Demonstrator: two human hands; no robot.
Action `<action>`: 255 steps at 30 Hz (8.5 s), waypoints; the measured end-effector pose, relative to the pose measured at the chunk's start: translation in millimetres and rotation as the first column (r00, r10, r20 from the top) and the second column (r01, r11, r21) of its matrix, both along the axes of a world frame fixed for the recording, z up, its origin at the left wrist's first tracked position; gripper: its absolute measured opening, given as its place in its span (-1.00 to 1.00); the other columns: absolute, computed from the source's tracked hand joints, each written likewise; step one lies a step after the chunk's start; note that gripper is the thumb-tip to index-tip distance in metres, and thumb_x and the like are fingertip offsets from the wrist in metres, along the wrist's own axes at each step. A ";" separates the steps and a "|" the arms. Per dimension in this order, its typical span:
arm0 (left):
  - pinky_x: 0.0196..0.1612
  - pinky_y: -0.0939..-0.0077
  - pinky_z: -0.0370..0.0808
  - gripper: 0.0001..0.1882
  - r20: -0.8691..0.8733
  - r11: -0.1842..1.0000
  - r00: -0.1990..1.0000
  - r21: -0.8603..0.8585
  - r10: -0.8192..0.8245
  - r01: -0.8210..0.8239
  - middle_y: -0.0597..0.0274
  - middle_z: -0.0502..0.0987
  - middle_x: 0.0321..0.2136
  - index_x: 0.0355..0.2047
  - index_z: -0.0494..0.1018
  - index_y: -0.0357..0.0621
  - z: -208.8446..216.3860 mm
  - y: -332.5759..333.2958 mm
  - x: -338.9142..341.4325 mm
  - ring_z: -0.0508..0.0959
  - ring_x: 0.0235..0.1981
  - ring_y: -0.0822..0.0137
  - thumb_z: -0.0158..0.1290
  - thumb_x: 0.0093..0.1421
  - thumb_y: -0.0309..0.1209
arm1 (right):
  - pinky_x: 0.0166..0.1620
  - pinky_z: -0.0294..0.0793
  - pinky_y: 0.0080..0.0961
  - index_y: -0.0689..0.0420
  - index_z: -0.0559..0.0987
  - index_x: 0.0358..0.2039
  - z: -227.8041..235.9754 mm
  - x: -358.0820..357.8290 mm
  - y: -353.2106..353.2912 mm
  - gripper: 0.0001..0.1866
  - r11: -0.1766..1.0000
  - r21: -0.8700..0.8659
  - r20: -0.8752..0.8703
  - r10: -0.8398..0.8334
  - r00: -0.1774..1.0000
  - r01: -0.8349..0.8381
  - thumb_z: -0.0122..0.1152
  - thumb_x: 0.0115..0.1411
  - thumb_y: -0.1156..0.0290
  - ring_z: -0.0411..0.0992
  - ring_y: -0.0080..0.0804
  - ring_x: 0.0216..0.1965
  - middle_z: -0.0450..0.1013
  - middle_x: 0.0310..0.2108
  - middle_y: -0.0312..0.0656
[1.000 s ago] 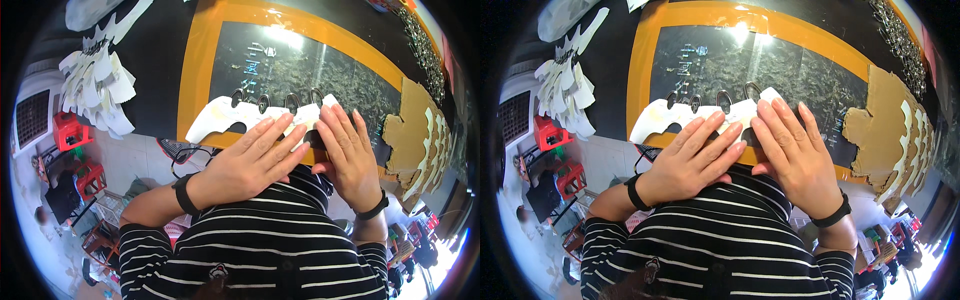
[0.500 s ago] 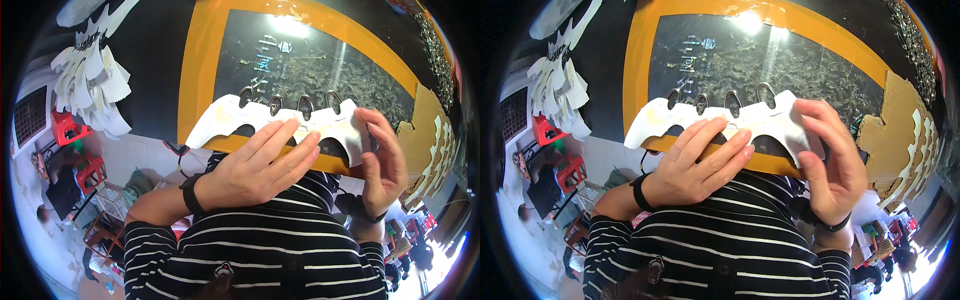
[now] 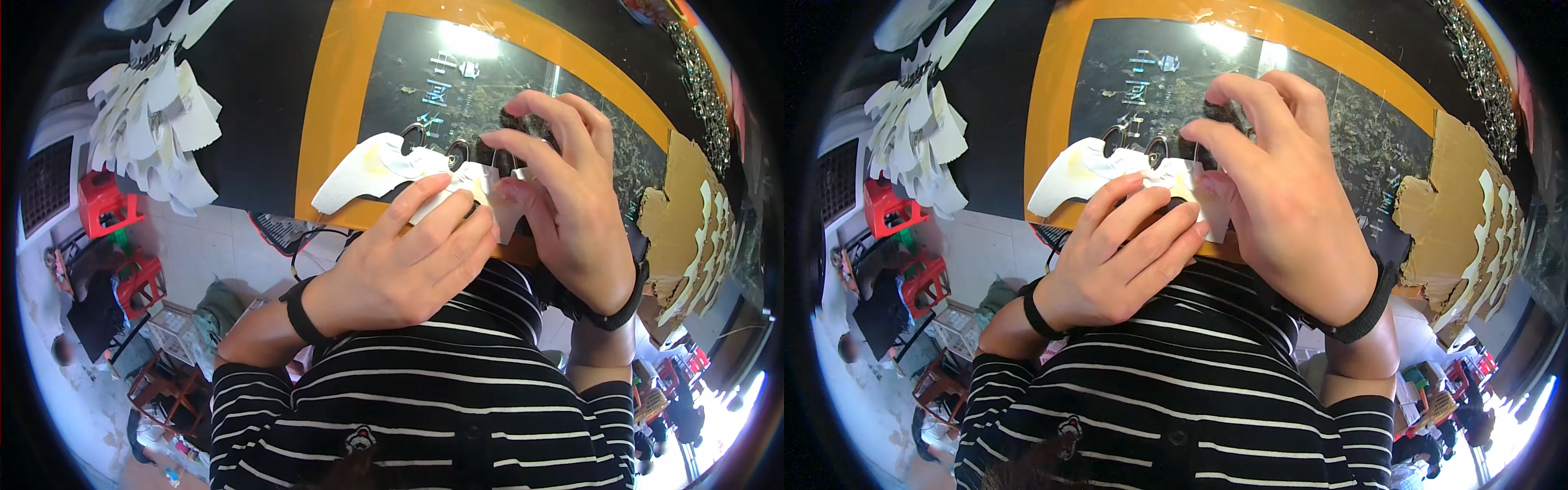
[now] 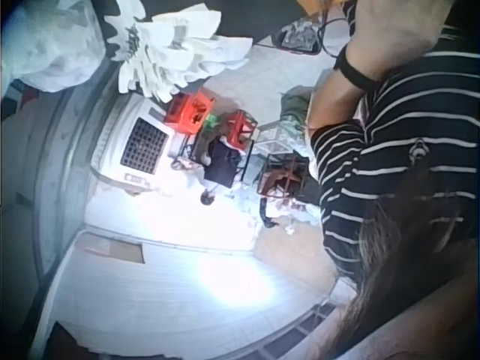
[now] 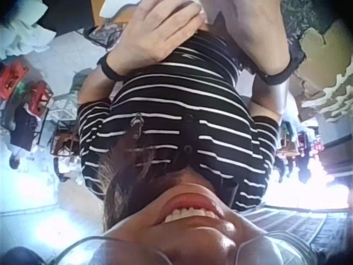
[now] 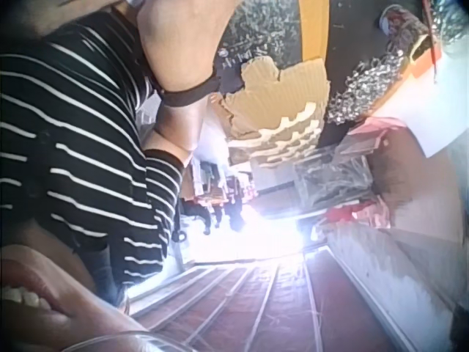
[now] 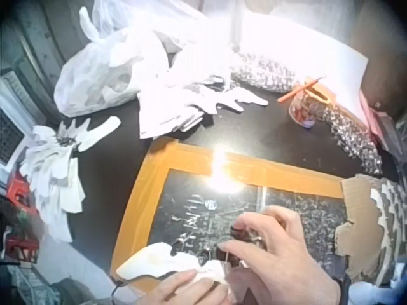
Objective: Manually attaching metal lace hooks to white shoe upper components.
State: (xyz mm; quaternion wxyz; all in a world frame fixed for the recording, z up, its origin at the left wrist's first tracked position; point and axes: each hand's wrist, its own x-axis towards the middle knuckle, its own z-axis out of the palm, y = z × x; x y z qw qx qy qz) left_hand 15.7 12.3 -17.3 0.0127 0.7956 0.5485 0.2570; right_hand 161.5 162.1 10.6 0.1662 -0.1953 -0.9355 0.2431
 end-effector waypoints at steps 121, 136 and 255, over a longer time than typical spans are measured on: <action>-0.20 0.59 0.58 -0.78 0.986 0.962 0.057 -0.163 0.154 0.220 0.17 0.66 -0.32 -0.23 0.61 -0.33 43.1 44.4 35.4 0.63 -0.29 0.49 0.28 0.09 -0.56 | -0.27 0.36 -0.64 0.31 0.60 -0.41 59.2 50.8 -25.3 -0.82 0.750 -0.657 -0.393 -0.429 0.813 0.077 0.43 -0.05 0.57 0.39 -0.47 -0.35 0.45 -0.39 -0.14; -0.19 0.45 0.53 -0.82 0.997 0.982 0.083 -0.006 -0.010 0.191 0.03 0.59 -0.31 -0.28 0.58 -0.32 28.0 45.5 35.5 0.59 -0.24 0.26 0.26 0.06 -0.63 | -0.35 0.36 -0.71 0.28 0.49 -0.38 54.9 48.2 -37.2 -0.86 0.558 -0.828 -0.377 -0.475 0.795 -0.060 0.32 0.11 0.66 0.37 -0.60 -0.42 0.44 -0.41 -0.22; -0.06 0.59 0.53 -0.72 0.977 0.952 -0.038 -0.197 0.212 0.236 0.21 0.60 -0.20 -0.14 0.55 -0.35 22.4 45.6 44.2 0.58 -0.17 0.48 0.20 0.09 -0.67 | 0.06 0.28 -0.23 0.20 0.48 -0.55 43.9 50.1 11.9 -0.79 0.997 -0.071 -0.307 0.012 0.952 -0.036 0.37 -0.13 0.43 0.31 -0.09 -0.03 0.37 -0.29 -0.13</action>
